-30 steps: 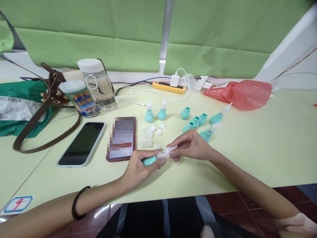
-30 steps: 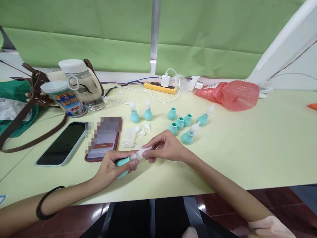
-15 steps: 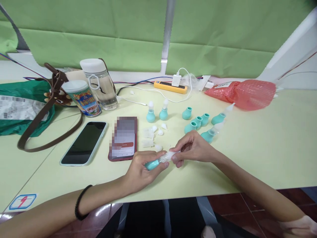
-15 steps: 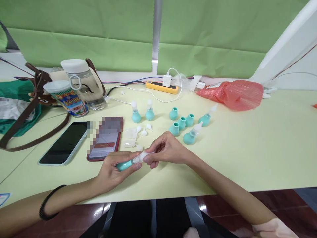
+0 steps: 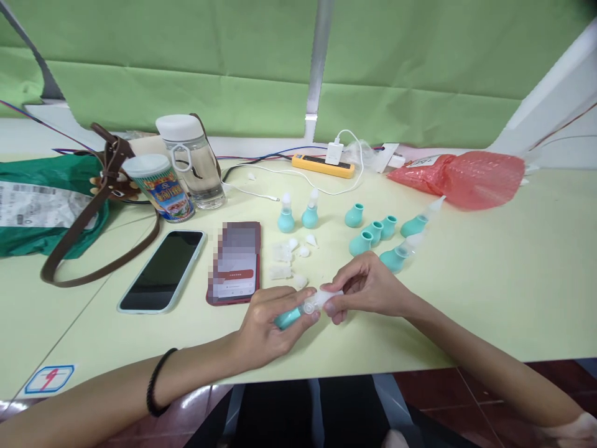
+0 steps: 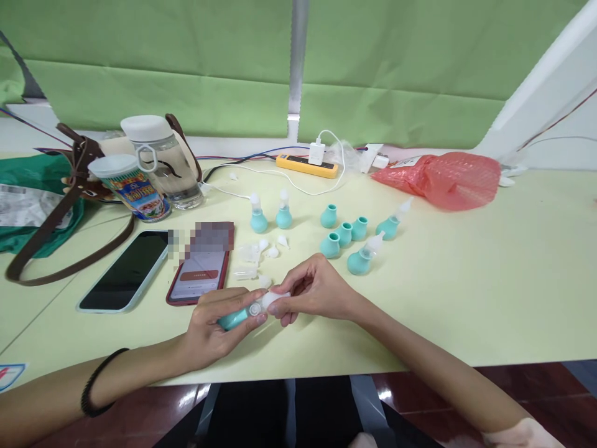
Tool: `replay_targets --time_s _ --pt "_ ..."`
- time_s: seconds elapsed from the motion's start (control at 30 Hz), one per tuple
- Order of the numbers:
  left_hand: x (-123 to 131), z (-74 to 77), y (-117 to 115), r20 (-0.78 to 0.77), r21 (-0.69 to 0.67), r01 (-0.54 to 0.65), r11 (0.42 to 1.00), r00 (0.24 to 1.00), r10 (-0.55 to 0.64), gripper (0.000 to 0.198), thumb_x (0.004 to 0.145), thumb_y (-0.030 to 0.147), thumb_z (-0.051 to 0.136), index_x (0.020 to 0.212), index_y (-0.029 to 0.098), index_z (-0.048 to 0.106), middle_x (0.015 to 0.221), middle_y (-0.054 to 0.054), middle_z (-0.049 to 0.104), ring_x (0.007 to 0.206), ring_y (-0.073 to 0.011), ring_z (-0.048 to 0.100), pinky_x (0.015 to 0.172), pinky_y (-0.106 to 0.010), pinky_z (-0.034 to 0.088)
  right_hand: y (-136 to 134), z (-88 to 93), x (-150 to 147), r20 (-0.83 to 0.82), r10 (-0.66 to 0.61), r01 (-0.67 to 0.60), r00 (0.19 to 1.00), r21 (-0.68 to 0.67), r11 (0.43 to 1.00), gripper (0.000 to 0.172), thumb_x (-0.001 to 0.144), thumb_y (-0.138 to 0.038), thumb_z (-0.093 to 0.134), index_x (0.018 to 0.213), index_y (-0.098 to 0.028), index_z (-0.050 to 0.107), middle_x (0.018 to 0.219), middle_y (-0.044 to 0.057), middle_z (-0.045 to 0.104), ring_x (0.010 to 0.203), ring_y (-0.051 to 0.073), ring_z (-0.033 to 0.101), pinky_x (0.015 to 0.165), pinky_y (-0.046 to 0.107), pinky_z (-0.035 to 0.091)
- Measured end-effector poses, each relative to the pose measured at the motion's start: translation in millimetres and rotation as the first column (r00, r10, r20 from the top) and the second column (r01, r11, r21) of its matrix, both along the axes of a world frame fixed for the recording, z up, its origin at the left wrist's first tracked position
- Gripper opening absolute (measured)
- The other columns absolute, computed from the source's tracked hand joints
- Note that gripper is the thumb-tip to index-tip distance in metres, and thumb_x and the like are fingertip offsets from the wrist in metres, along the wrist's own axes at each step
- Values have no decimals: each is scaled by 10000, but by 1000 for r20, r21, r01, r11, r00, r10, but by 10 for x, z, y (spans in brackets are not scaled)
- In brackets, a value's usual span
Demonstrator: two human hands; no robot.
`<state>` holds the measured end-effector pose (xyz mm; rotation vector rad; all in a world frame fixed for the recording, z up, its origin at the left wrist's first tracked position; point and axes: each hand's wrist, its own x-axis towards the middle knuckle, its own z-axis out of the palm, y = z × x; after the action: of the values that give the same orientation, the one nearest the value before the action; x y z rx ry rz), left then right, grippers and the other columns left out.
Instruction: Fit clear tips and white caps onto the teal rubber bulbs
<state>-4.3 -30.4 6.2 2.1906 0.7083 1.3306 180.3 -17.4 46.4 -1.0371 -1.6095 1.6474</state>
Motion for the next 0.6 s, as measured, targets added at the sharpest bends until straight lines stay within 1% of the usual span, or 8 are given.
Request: replay_targets --time_s 0.1,0.2,0.37,0.43,0.5,0.53,0.57,0.6 --pt "11 5 7 9 9 -8 1000 1000 8 229 693 129 598 921 124 623 600 -33 620 482 -104 503 429 -213 397 -26 -27 -1 -14 -37 37 999 -2 999 164 484 -167 742 600 -102 647 516 41 644 476 142 620 461 189 515" --pt "18 11 7 -16 -20 -6 1000 1000 6 221 688 142 603 907 134 625 667 -58 663 512 -123 555 455 -227 439 -35 -33 10 -18 -46 46 999 -2 999 177 480 -174 744 621 -110 657 533 43 650 484 142 623 463 187 514" --pt "11 35 -26 -14 -74 -58 996 998 57 229 688 177 609 916 152 615 729 -65 681 645 -167 627 557 -252 499 -28 16 8 -18 -28 28 999 23 999 216 541 -216 718 728 -116 676 545 40 652 489 140 623 470 209 528" --pt "-1 60 -45 -6 -97 -37 995 999 36 264 700 169 595 963 155 592 793 -68 680 712 -174 632 615 -258 504 -41 69 7 -17 -21 22 1000 46 999 229 587 -251 693 779 -126 676 571 41 657 489 138 621 477 232 536" --pt "-17 89 -63 -17 -139 5 990 1000 -7 362 709 166 581 1068 163 533 925 -84 655 822 -187 615 703 -280 492 -62 165 16 29 -78 74 997 130 989 204 617 -276 673 772 -143 681 559 33 649 463 133 606 458 243 529" --pt "-25 101 -69 -24 -170 27 985 999 -32 430 716 170 572 1136 169 480 1006 -96 624 893 -197 591 748 -298 478 -70 233 27 61 -144 129 988 206 970 178 622 -284 670 742 -154 685 531 23 637 440 126 591 436 241 516" --pt "-32 109 -73 -24 -205 43 978 999 -49 497 728 176 557 1202 179 409 1089 -107 579 966 -207 555 787 -318 461 -70 312 42 88 -235 198 968 302 933 151 624 -292 668 704 -165 685 503 13 621 416 118 571 412 237 496" --pt "-38 112 -75 -15 -243 53 969 998 -58 550 745 178 534 1255 190 330 1161 -116 526 1025 -213 514 818 -338 443 -60 398 61 106 -338 269 935 407 873 131 629 -300 664 666 -175 682 479 4 602 395 110 548 391 236 470"
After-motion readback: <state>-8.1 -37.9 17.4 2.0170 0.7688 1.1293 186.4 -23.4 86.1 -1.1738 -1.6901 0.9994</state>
